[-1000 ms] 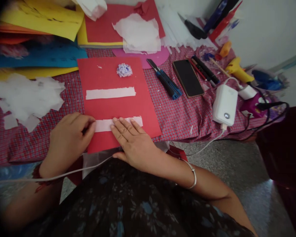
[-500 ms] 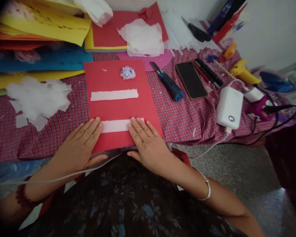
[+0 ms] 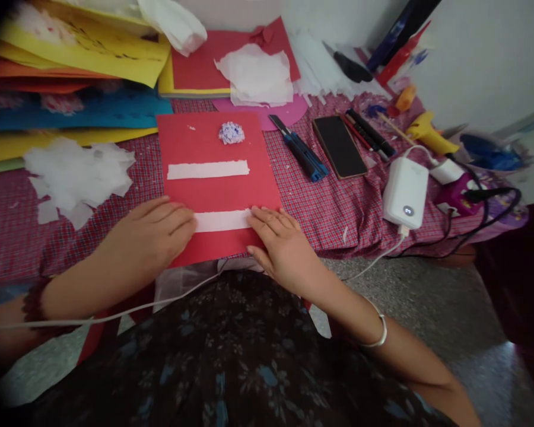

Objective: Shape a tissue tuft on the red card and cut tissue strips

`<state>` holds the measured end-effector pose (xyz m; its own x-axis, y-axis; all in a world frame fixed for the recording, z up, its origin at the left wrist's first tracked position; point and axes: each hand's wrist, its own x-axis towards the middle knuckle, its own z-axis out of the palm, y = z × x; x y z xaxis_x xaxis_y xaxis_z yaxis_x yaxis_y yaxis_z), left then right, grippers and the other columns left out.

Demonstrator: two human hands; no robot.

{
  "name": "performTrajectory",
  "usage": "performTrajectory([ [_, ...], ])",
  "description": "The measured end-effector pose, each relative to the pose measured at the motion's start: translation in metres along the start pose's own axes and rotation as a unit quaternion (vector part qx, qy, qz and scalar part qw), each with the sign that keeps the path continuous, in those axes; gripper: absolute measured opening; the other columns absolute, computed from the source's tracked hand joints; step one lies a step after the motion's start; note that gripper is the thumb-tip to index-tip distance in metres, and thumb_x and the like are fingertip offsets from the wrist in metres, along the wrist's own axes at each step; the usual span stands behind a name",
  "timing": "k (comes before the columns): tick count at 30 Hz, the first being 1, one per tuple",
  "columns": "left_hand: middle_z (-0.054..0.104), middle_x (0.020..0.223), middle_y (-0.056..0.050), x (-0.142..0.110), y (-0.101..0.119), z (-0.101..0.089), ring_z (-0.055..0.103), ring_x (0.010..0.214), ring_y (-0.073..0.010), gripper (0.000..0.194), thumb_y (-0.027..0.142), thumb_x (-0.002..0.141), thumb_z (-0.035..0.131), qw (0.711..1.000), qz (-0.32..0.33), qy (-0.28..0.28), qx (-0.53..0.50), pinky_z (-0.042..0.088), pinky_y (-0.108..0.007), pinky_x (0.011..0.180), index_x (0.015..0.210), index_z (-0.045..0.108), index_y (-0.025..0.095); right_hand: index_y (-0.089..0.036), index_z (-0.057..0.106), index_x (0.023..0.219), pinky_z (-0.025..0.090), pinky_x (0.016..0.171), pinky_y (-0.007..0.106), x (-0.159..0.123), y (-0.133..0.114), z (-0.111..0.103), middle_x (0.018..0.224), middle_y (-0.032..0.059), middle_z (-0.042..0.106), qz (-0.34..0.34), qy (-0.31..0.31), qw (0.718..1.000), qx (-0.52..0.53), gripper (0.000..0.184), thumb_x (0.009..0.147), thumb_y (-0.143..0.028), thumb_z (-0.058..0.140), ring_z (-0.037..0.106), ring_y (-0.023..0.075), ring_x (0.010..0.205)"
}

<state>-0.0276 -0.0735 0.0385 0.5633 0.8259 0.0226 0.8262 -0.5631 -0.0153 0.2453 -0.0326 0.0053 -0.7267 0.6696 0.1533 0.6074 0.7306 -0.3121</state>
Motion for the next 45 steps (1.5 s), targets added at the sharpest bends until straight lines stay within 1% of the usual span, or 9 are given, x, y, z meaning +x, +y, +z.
performTrajectory([
  [7,0.064,0.078,-0.011,0.023,0.007,-0.008,0.059,0.070,-0.0240,0.023,0.005,0.083,0.047,0.998,0.007,-0.058,0.037,0.041,-0.034,0.063,0.083,0.066,0.016,-0.017,0.057,0.133,0.037,0.115,0.054,0.023,-0.010,-0.005,0.137,0.0119,0.063,-0.024,0.015,0.999,0.038,0.039,0.095,-0.025,0.054,0.056,0.0263,0.129],
  [14,0.050,0.053,0.002,0.039,-0.058,-0.031,0.042,0.050,-0.0130,0.012,0.013,0.070,0.059,0.941,-0.144,-0.066,-0.298,0.026,-0.029,0.055,0.060,0.055,0.019,-0.017,0.069,0.095,0.054,0.080,0.036,0.067,-0.008,-0.003,0.091,0.0076,0.075,0.047,0.003,0.982,0.181,0.018,0.090,-0.021,0.053,0.068,0.0201,0.085],
  [20,0.065,0.088,-0.004,0.053,-0.074,-0.035,0.062,0.086,-0.0197,0.018,0.038,0.085,0.058,0.722,-0.287,0.176,-0.604,0.048,-0.029,0.070,0.083,0.062,0.021,-0.018,0.062,0.082,0.047,0.047,0.020,0.104,-0.004,-0.004,0.063,-0.0014,0.071,0.243,-0.057,0.716,0.652,0.015,0.078,-0.030,0.071,0.060,0.0087,0.048],
  [23,0.064,0.108,-0.008,0.049,-0.045,-0.024,0.062,0.107,-0.0202,0.023,0.043,0.094,0.049,0.528,-0.326,0.292,-0.727,0.052,-0.034,0.089,0.090,0.055,0.021,-0.016,0.064,0.080,0.049,0.046,0.017,0.113,-0.003,-0.005,0.061,-0.0023,0.070,0.274,-0.026,0.603,0.749,0.018,0.074,-0.028,0.076,0.060,0.0063,0.047],
  [26,0.064,0.114,-0.013,0.039,-0.009,-0.011,0.062,0.111,-0.0233,0.028,0.047,0.094,0.051,0.473,-0.332,0.173,-0.798,0.052,-0.039,0.096,0.098,0.056,0.020,-0.016,0.065,0.080,0.050,0.047,0.016,0.115,-0.007,-0.009,0.062,-0.0029,0.071,0.268,-0.015,0.573,0.774,0.017,0.075,-0.028,0.075,0.061,0.0059,0.047],
  [34,0.047,0.060,0.002,0.052,0.020,-0.007,0.053,0.061,-0.0159,0.036,0.052,0.091,0.053,0.516,-0.203,0.130,-0.822,0.053,-0.038,0.073,0.070,0.049,0.022,-0.020,0.060,0.088,0.051,0.051,0.019,0.104,-0.034,-0.013,0.065,-0.0048,0.068,0.134,-0.066,0.686,0.713,0.016,0.083,-0.033,0.068,0.060,0.0074,0.049],
  [38,0.059,0.069,0.002,0.062,0.002,-0.019,0.055,0.067,-0.0148,0.015,0.030,0.088,0.060,0.505,-0.239,0.204,-0.804,0.050,-0.033,0.073,0.076,0.058,0.021,-0.019,0.062,0.099,0.056,0.066,0.027,0.106,0.001,-0.029,0.077,0.0005,0.071,0.056,-0.067,0.869,0.487,0.018,0.088,-0.033,0.058,0.066,0.0123,0.066],
  [40,0.064,0.080,0.002,0.066,-0.017,-0.026,0.058,0.077,-0.0127,0.008,0.023,0.087,0.065,0.497,-0.267,0.274,-0.779,0.048,-0.028,0.077,0.080,0.062,0.020,-0.018,0.063,0.108,0.056,0.076,0.033,0.109,0.037,-0.038,0.086,0.0049,0.072,0.069,0.073,0.968,0.228,0.023,0.088,-0.026,0.056,0.068,0.0168,0.078],
  [45,0.068,0.079,0.000,0.075,-0.070,-0.033,0.059,0.074,-0.0116,0.008,0.014,0.085,0.064,0.532,-0.294,0.293,-0.738,0.045,-0.026,0.071,0.079,0.066,0.018,-0.017,0.064,0.105,0.053,0.081,0.049,0.118,0.120,-0.034,0.101,0.0147,0.070,0.136,0.187,0.970,-0.075,0.029,0.078,-0.024,0.068,0.067,0.0305,0.095],
])
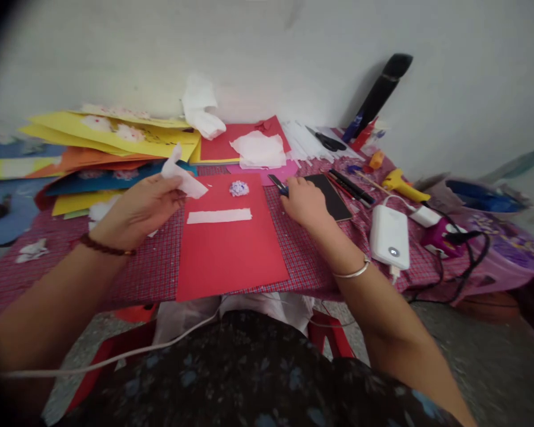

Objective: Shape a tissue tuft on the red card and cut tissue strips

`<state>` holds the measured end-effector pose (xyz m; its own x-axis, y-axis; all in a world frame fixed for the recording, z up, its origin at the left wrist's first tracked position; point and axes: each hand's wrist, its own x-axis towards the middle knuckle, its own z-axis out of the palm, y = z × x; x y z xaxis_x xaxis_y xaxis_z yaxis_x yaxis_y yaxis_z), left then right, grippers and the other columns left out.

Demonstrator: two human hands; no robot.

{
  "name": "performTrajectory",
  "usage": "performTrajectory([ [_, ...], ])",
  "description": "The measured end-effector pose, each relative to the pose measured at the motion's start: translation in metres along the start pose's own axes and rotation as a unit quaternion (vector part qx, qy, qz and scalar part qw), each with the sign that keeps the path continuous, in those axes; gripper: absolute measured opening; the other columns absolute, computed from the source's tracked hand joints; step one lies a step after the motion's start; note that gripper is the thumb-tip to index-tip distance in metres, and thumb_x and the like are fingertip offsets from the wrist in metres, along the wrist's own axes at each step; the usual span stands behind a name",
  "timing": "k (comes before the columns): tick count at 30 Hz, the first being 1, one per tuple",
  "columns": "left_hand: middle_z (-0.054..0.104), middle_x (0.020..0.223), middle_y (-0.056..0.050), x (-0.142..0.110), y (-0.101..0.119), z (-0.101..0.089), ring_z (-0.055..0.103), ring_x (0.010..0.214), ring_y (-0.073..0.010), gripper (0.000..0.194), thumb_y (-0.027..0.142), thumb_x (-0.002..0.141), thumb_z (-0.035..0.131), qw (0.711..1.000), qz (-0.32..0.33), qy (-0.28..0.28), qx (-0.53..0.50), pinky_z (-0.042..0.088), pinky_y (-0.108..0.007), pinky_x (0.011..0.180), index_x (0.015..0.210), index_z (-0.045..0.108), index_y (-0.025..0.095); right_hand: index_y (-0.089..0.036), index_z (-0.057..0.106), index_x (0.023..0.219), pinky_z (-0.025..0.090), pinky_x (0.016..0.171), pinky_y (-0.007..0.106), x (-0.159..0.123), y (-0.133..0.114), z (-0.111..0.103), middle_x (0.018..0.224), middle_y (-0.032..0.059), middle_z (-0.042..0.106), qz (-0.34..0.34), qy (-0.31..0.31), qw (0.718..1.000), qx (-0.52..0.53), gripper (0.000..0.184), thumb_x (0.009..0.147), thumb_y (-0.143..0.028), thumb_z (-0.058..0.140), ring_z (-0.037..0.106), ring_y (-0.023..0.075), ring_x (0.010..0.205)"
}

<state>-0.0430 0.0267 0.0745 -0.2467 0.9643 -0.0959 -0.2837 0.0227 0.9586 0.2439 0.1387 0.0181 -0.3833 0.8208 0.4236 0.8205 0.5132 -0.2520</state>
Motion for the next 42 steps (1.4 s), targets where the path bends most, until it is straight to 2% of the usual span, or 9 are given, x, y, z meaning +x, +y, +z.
performTrajectory([
  [5,0.067,0.076,0.003,0.019,-0.002,-0.007,0.057,0.062,-0.0090,0.017,0.004,0.081,0.064,0.997,-0.039,0.038,-0.050,0.039,-0.022,0.052,0.077,0.065,0.020,-0.019,0.063,0.097,0.052,0.077,0.043,0.000,0.023,0.025,0.084,0.0093,0.068,-0.010,0.022,1.000,0.015,0.021,0.078,-0.025,0.071,0.067,0.0246,0.084],
  [10,0.063,0.065,0.005,0.019,-0.007,-0.007,0.054,0.050,-0.0050,0.021,-0.002,0.079,0.063,0.993,-0.060,0.059,-0.080,0.033,-0.015,0.039,0.075,0.062,0.019,-0.018,0.065,0.113,0.053,0.079,0.039,0.000,0.010,-0.005,0.097,0.0122,0.070,-0.001,0.019,0.988,0.152,0.031,0.083,-0.027,0.066,0.066,0.0223,0.086],
  [11,0.063,0.063,0.005,0.020,-0.007,-0.008,0.054,0.049,-0.0047,0.022,-0.003,0.080,0.062,0.992,-0.063,0.060,-0.088,0.035,-0.014,0.039,0.074,0.062,0.019,-0.020,0.062,0.120,0.054,0.075,0.036,0.001,0.000,-0.015,0.099,0.0110,0.071,0.012,-0.006,0.966,0.257,0.034,0.087,-0.028,0.062,0.066,0.0203,0.083],
  [12,0.063,0.062,0.005,0.021,-0.007,-0.008,0.054,0.048,-0.0044,0.023,-0.004,0.080,0.061,0.991,-0.067,0.063,-0.098,0.037,-0.013,0.039,0.073,0.062,0.018,-0.023,0.060,0.124,0.055,0.072,0.034,0.002,-0.012,-0.025,0.102,0.0091,0.071,0.026,-0.057,0.923,0.380,0.035,0.090,-0.030,0.059,0.067,0.0191,0.082],
  [15,0.064,0.060,0.004,0.025,-0.007,-0.011,0.056,0.047,-0.0039,0.027,-0.006,0.082,0.058,0.983,-0.072,0.085,-0.147,0.044,-0.011,0.044,0.069,0.060,0.017,-0.024,0.059,0.122,0.057,0.059,0.030,0.003,-0.053,-0.042,0.093,0.0065,0.072,0.106,-0.198,0.764,0.604,0.031,0.092,-0.031,0.056,0.067,0.0164,0.070],
  [18,0.071,0.074,0.000,0.027,-0.007,-0.013,0.064,0.057,-0.0049,0.026,-0.008,0.084,0.054,0.973,-0.073,0.105,-0.191,0.051,-0.009,0.052,0.074,0.063,0.014,-0.019,0.061,0.116,0.057,0.051,0.026,-0.001,-0.082,-0.037,0.091,0.0064,0.071,0.158,-0.316,0.646,0.677,0.031,0.088,-0.031,0.062,0.068,0.0156,0.067],
  [22,0.073,0.083,-0.004,0.025,-0.006,-0.015,0.069,0.067,-0.0067,0.024,-0.009,0.084,0.053,0.965,-0.085,0.130,-0.212,0.053,-0.008,0.055,0.085,0.066,0.011,-0.019,0.062,0.120,0.058,0.053,0.024,-0.013,-0.087,-0.016,0.094,0.0057,0.070,0.196,-0.406,0.564,0.692,0.037,0.087,-0.034,0.068,0.070,0.0146,0.070],
  [29,0.072,0.086,-0.006,0.022,-0.004,-0.015,0.070,0.069,-0.0086,0.020,-0.006,0.088,0.052,0.956,-0.125,0.154,-0.216,0.054,-0.008,0.052,0.088,0.064,0.010,-0.020,0.062,0.125,0.059,0.054,0.023,-0.022,-0.079,-0.006,0.095,0.0068,0.071,0.219,-0.427,0.517,0.708,0.041,0.087,-0.035,0.070,0.071,0.0147,0.072],
  [42,0.068,0.077,-0.001,0.022,-0.009,-0.014,0.067,0.064,-0.0076,0.021,-0.004,0.087,0.055,0.959,-0.129,0.146,-0.205,0.053,-0.010,0.052,0.093,0.065,0.013,-0.019,0.065,0.117,0.058,0.052,0.022,-0.020,-0.080,0.005,0.092,0.0064,0.072,0.238,-0.433,0.502,0.709,0.032,0.088,-0.031,0.069,0.072,0.0151,0.071],
])
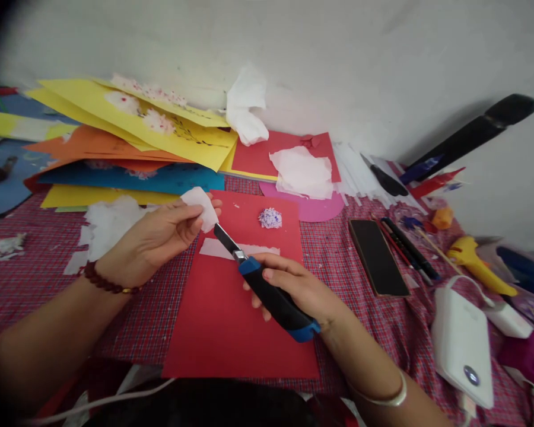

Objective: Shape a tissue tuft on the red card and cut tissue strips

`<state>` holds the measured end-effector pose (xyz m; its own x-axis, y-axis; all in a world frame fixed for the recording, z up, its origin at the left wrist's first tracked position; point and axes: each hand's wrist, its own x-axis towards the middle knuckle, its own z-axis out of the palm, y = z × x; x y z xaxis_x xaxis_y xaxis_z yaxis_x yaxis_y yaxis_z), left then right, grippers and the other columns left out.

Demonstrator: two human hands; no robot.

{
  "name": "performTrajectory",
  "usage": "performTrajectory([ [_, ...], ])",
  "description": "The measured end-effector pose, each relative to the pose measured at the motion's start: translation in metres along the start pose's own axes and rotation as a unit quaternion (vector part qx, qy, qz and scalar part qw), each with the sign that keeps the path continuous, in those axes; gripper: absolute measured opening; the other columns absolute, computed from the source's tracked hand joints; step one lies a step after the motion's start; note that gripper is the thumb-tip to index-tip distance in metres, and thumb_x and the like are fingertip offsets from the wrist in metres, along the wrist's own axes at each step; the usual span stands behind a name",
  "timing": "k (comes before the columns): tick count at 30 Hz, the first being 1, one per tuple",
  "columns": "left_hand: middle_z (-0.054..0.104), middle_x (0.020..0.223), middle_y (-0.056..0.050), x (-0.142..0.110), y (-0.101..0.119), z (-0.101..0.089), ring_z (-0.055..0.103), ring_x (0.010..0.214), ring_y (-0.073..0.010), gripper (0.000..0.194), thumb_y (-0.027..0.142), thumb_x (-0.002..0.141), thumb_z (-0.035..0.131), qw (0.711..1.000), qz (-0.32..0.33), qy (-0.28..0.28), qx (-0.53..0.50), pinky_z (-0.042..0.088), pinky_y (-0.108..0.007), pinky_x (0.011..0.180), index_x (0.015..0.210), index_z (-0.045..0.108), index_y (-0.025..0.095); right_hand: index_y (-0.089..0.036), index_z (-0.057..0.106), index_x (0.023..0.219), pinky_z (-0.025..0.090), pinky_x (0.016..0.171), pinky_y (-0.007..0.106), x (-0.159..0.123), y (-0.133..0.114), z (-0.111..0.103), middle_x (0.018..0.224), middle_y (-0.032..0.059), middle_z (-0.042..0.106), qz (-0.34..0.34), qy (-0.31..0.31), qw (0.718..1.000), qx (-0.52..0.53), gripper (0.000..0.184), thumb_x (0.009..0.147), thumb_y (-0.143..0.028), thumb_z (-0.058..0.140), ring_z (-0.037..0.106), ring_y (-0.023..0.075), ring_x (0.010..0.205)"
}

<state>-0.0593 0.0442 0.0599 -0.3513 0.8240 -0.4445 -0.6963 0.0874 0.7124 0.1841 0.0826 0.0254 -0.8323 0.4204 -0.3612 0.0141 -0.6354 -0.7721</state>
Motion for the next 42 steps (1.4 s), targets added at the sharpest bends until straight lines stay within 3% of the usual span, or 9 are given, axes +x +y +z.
performTrajectory([
  [7,0.068,0.074,-0.001,0.000,-0.005,-0.003,0.063,0.058,-0.0088,0.015,-0.002,0.082,0.059,0.998,-0.002,-0.027,0.050,0.054,-0.017,0.051,0.079,0.062,0.012,-0.018,0.064,0.120,0.059,0.053,0.024,0.000,-0.002,0.000,0.093,0.0072,0.072,0.007,0.013,1.000,0.008,0.038,0.086,-0.033,0.072,0.072,0.0160,0.071],
  [13,0.067,0.076,0.001,0.000,-0.010,-0.008,0.058,0.057,-0.0064,0.011,0.004,0.075,0.069,0.992,0.028,-0.079,0.093,0.044,-0.014,0.044,0.079,0.066,0.014,-0.018,0.062,0.120,0.057,0.050,0.022,0.003,-0.001,-0.001,0.092,0.0065,0.071,-0.004,0.018,1.000,0.009,0.037,0.086,-0.032,0.070,0.071,0.0152,0.070],
  [19,0.067,0.072,0.001,0.002,-0.019,-0.012,0.057,0.058,-0.0063,0.009,0.011,0.073,0.075,0.987,0.006,-0.120,0.103,0.042,-0.015,0.048,0.072,0.067,0.016,-0.018,0.061,0.121,0.058,0.050,0.023,0.004,0.001,-0.003,0.093,0.0074,0.071,-0.015,0.004,1.000,0.009,0.037,0.088,-0.032,0.068,0.071,0.0159,0.071],
  [24,0.067,0.069,0.000,0.001,-0.018,-0.012,0.058,0.057,-0.0085,0.012,0.009,0.069,0.073,0.986,-0.018,-0.119,0.118,0.042,-0.019,0.050,0.067,0.063,0.016,-0.018,0.061,0.122,0.058,0.052,0.023,0.004,0.001,-0.004,0.094,0.0077,0.070,-0.018,-0.007,1.000,0.008,0.038,0.088,-0.032,0.069,0.071,0.0155,0.071],
  [29,0.067,0.069,-0.001,-0.001,-0.017,-0.011,0.059,0.059,-0.0109,0.013,0.026,0.075,0.073,0.978,-0.010,-0.166,0.128,0.045,-0.022,0.054,0.071,0.066,0.016,-0.018,0.061,0.125,0.059,0.053,0.023,0.002,0.000,-0.003,0.095,0.0085,0.071,-0.016,-0.004,1.000,0.010,0.040,0.089,-0.032,0.068,0.071,0.0158,0.073],
  [34,0.069,0.074,-0.001,0.001,-0.021,-0.016,0.059,0.064,-0.0099,0.014,0.029,0.076,0.075,0.947,0.021,-0.208,0.245,0.045,-0.019,0.060,0.078,0.070,0.016,-0.018,0.061,0.125,0.060,0.054,0.022,0.000,0.002,-0.005,0.096,0.0086,0.070,-0.021,-0.017,1.000,0.007,0.038,0.090,-0.032,0.066,0.070,0.0146,0.073],
  [39,0.067,0.068,-0.001,0.000,-0.019,-0.018,0.058,0.064,-0.0100,0.011,0.024,0.079,0.072,0.892,0.062,-0.265,0.360,0.043,-0.019,0.061,0.071,0.069,0.017,-0.017,0.062,0.123,0.060,0.053,0.022,0.000,0.001,-0.004,0.095,0.0088,0.071,-0.009,-0.018,1.000,0.003,0.038,0.089,-0.033,0.067,0.071,0.0148,0.072],
  [42,0.067,0.067,-0.002,0.000,-0.015,-0.018,0.058,0.064,-0.0112,0.011,0.023,0.077,0.072,0.877,0.055,-0.291,0.378,0.044,-0.020,0.060,0.068,0.070,0.018,-0.017,0.062,0.121,0.061,0.052,0.023,-0.002,-0.002,-0.004,0.094,0.0080,0.072,0.009,-0.034,0.999,0.008,0.036,0.089,-0.033,0.068,0.073,0.0153,0.069],
])
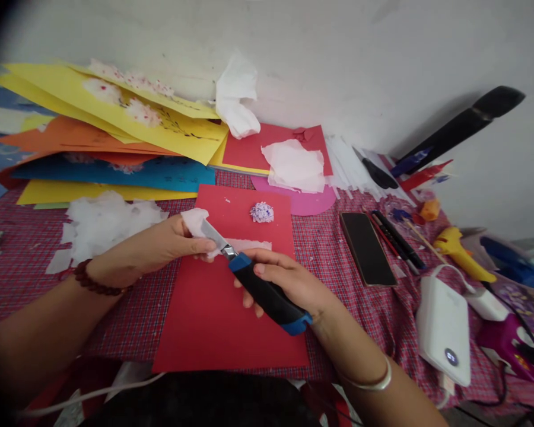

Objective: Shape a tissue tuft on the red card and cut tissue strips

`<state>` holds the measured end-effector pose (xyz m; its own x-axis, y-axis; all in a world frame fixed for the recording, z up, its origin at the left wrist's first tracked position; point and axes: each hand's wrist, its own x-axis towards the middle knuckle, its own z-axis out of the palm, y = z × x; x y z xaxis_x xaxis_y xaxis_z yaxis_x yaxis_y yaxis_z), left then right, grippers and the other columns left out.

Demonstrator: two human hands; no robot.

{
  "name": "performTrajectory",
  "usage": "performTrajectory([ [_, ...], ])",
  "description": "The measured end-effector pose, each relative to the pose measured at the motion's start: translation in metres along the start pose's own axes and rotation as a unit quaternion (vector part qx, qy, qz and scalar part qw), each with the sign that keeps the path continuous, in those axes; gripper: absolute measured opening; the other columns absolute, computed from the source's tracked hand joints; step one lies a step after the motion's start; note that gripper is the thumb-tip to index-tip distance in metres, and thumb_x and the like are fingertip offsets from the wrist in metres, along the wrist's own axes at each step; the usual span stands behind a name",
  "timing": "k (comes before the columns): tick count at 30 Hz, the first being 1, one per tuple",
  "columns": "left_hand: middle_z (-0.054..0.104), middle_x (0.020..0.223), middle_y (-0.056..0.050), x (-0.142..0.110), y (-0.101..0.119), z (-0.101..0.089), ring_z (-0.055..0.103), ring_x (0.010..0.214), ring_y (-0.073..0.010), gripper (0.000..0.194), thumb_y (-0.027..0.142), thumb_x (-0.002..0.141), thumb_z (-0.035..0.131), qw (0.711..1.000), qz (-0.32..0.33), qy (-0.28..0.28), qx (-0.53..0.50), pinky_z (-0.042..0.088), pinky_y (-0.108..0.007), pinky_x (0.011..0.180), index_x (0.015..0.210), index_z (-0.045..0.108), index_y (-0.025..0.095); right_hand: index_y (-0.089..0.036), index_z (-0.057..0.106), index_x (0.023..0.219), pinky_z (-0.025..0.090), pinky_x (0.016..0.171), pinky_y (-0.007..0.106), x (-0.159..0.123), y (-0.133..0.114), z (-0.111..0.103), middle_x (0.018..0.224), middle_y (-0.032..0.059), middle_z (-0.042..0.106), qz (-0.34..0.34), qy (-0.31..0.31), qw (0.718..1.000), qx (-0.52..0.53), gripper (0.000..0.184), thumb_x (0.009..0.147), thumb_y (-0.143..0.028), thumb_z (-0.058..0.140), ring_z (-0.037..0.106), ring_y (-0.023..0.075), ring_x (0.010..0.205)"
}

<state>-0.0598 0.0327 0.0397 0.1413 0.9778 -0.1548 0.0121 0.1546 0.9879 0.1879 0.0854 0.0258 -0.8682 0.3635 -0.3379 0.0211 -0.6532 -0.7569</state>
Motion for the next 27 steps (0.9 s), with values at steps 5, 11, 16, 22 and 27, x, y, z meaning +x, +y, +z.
performTrajectory([
  [5,0.069,0.068,-0.003,-0.002,0.003,-0.008,0.060,0.065,-0.0118,0.010,0.022,0.078,0.073,0.999,0.004,-0.032,-0.012,0.047,-0.021,0.064,0.069,0.072,0.017,-0.016,0.063,0.118,0.060,0.050,0.023,-0.006,-0.005,-0.002,0.092,0.0080,0.074,0.024,0.002,0.999,0.024,0.035,0.087,-0.032,0.069,0.072,0.0151,0.064],
  [11,0.070,0.069,-0.001,-0.002,0.003,-0.012,0.061,0.065,-0.0114,0.011,0.021,0.078,0.072,1.000,-0.003,-0.009,-0.013,0.047,-0.020,0.065,0.067,0.072,0.019,-0.016,0.061,0.117,0.060,0.049,0.023,-0.010,-0.008,-0.002,0.090,0.0080,0.073,0.040,0.021,0.998,0.032,0.038,0.085,-0.032,0.072,0.071,0.0149,0.063],
  [16,0.069,0.069,-0.001,-0.001,-0.001,-0.004,0.060,0.067,-0.0115,0.008,0.024,0.078,0.073,0.998,-0.022,-0.045,-0.037,0.047,-0.021,0.065,0.073,0.072,0.018,-0.016,0.061,0.118,0.060,0.050,0.023,-0.008,-0.005,0.000,0.090,0.0082,0.074,0.041,0.013,0.998,0.038,0.039,0.085,-0.034,0.072,0.072,0.0149,0.063],
  [22,0.067,0.067,0.001,-0.001,-0.004,0.011,0.058,0.063,-0.0099,0.005,0.020,0.079,0.070,0.996,-0.020,-0.065,-0.058,0.045,-0.020,0.062,0.074,0.071,0.018,-0.016,0.060,0.121,0.060,0.050,0.022,-0.007,-0.005,0.001,0.092,0.0073,0.073,0.042,0.010,0.998,0.035,0.040,0.087,-0.034,0.070,0.072,0.0143,0.065],
  [27,0.074,0.085,-0.001,-0.001,-0.003,0.017,0.066,0.079,-0.0130,0.013,0.017,0.078,0.073,0.995,-0.006,-0.057,-0.088,0.050,-0.023,0.077,0.089,0.075,0.023,-0.016,0.061,0.118,0.060,0.050,0.022,-0.006,-0.007,0.001,0.092,0.0068,0.072,0.019,0.014,0.999,0.021,0.038,0.086,-0.035,0.071,0.071,0.0140,0.065],
])
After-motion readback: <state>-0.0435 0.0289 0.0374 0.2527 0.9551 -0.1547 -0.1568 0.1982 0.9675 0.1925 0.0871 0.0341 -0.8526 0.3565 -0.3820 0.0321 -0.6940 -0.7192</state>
